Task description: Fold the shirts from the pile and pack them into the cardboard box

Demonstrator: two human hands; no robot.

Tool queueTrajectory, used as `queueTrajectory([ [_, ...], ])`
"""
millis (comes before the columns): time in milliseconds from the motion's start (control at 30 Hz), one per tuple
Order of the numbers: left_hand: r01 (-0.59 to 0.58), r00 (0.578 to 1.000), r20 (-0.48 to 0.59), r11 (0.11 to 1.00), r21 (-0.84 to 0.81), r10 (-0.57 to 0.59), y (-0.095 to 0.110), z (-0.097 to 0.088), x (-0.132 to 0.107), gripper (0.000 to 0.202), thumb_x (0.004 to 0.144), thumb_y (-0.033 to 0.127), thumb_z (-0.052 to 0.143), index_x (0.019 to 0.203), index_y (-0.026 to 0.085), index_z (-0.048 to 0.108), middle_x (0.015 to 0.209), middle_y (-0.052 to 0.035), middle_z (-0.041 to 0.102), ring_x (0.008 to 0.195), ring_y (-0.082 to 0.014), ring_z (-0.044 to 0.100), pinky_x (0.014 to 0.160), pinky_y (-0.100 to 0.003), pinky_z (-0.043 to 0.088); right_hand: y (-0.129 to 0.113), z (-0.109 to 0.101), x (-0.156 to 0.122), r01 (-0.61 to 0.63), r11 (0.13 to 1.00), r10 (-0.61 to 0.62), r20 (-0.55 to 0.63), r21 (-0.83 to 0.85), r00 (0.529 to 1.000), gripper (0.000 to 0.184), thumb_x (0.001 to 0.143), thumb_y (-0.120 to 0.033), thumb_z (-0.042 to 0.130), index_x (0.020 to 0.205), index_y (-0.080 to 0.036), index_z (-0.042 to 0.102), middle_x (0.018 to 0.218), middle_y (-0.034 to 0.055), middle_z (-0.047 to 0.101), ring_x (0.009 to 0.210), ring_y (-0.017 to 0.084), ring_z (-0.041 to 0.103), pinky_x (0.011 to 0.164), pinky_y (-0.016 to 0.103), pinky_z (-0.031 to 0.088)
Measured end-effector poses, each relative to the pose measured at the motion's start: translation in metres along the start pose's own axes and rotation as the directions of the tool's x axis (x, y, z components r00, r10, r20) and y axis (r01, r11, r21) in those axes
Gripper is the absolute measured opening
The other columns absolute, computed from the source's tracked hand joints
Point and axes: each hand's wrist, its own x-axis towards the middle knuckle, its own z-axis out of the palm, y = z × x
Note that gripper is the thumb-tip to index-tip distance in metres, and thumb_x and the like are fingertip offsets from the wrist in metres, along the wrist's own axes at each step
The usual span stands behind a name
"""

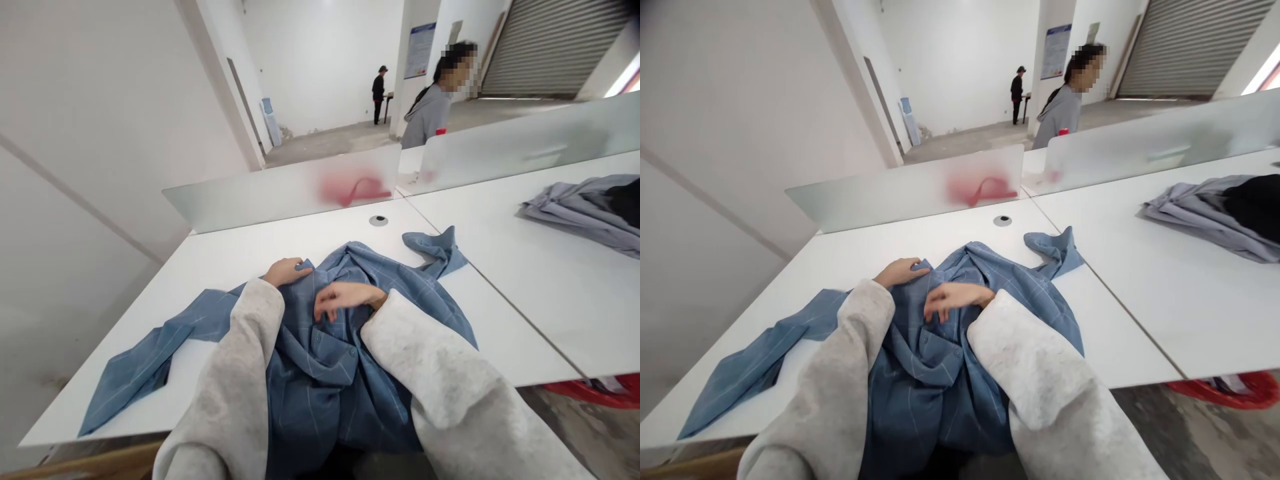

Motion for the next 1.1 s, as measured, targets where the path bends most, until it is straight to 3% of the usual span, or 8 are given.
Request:
queueTrajectory([
  [100,-0.133,0.991,0.004,0.991,-0.007,0.133,-0.001,-0.006,0.003,0.037,0.081,0.053,0.043,0.077,0.020,0.059,0.087,-0.0058,0.067,0.084,-0.0216,0.060,0.076,-0.030,0.043,0.018,-0.039,-0.016,-0.060,0.974,-0.120,-0.724,-0.217,0.679,0.028,0.089,-0.039,0.045,0.086,-0.018,0.063,0.082,0.0035,0.066,0.073,0.014,0.058,0.074,0.026,0.046],
  [167,-0.203,0.979,-0.039,0.978,-0.055,0.201,-0.003,-0.016,-0.004,0.040,0.083,0.053,0.038,0.073,0.019,0.056,0.080,-0.0036,0.064,0.078,-0.0190,0.058,0.073,-0.029,0.043,0.035,-0.057,-0.027,-0.325,0.882,-0.212,-0.903,-0.342,0.374,0.023,0.089,-0.030,0.045,0.089,-0.017,0.065,0.087,0.0075,0.065,0.087,0.019,0.056,0.084,0.032,0.042],
  [233,-0.270,0.963,-0.064,0.944,-0.190,0.262,-0.006,-0.026,-0.013,0.044,0.085,0.055,0.034,0.072,0.018,0.055,0.077,-0.0027,0.062,0.075,-0.0175,0.056,0.071,-0.028,0.043,0.050,-0.065,-0.034,-0.575,0.730,-0.283,-0.929,-0.370,0.238,0.025,0.089,-0.025,0.045,0.099,-0.016,0.065,0.099,0.0120,0.063,0.099,0.024,0.052,0.089,0.038,0.039],
  [467,-0.070,0.926,0.342,0.961,-0.266,0.162,-0.027,-0.030,-0.026,0.044,0.088,0.044,0.032,0.114,0.016,0.054,0.083,-0.0060,0.068,0.072,-0.0172,0.063,0.065,-0.027,0.047,0.061,-0.064,-0.039,-0.872,0.336,-0.262,-0.925,-0.356,0.276,0.052,0.085,-0.033,0.054,0.135,-0.019,0.044,0.127,0.0170,0.052,0.118,0.033,0.044,0.094,0.046,0.034],
  [633,-0.058,0.931,0.359,0.998,-0.022,0.062,-0.030,-0.016,-0.020,0.047,0.066,0.025,0.062,0.113,0.021,0.060,0.083,-0.0032,0.070,0.073,-0.0195,0.063,0.063,-0.025,0.044,0.057,-0.065,-0.045,-0.831,0.402,-0.076,-0.918,-0.385,0.389,0.033,0.090,-0.025,0.045,0.121,-0.016,0.052,0.103,0.0111,0.066,0.092,0.023,0.061,0.074,0.029,0.042],
  [833,-0.012,0.892,0.449,0.995,-0.096,0.054,-0.033,-0.020,-0.025,0.007,0.064,0.020,0.061,0.071,0.019,0.062,0.051,0.0034,0.059,0.046,-0.0132,0.055,0.046,-0.022,0.039,0.037,-0.061,-0.051,-0.833,0.446,-0.069,-0.940,-0.328,0.333,0.029,0.092,-0.031,0.041,0.115,-0.016,0.053,0.077,0.0072,0.069,0.071,0.023,0.064,0.061,0.027,0.039],
  [967,-0.040,0.997,0.043,0.923,-0.382,0.061,-0.041,-0.035,-0.025,0.021,0.083,0.038,0.045,0.089,0.020,0.056,0.048,0.0054,0.057,0.040,-0.0123,0.054,0.046,-0.022,0.042,0.018,-0.080,-0.056,-0.798,0.481,-0.121,-0.929,-0.363,0.349,0.028,0.088,-0.021,0.040,0.108,-0.017,0.059,0.082,0.0086,0.070,0.076,0.023,0.065,0.068,0.028,0.042],
  [1100,-0.285,0.859,-0.483,0.623,-0.729,-0.172,-0.050,-0.036,-0.010,0.039,0.090,0.044,0.036,0.120,0.019,0.039,0.083,-0.0066,0.072,0.069,-0.0170,0.069,0.065,-0.029,0.053,-0.013,-0.115,-0.056,-0.750,0.613,-0.256,-0.960,-0.250,0.112,0.037,0.089,-0.021,0.032,0.118,-0.014,0.054,0.092,0.0122,0.070,0.081,0.025,0.065,0.072,0.032,0.046],
])
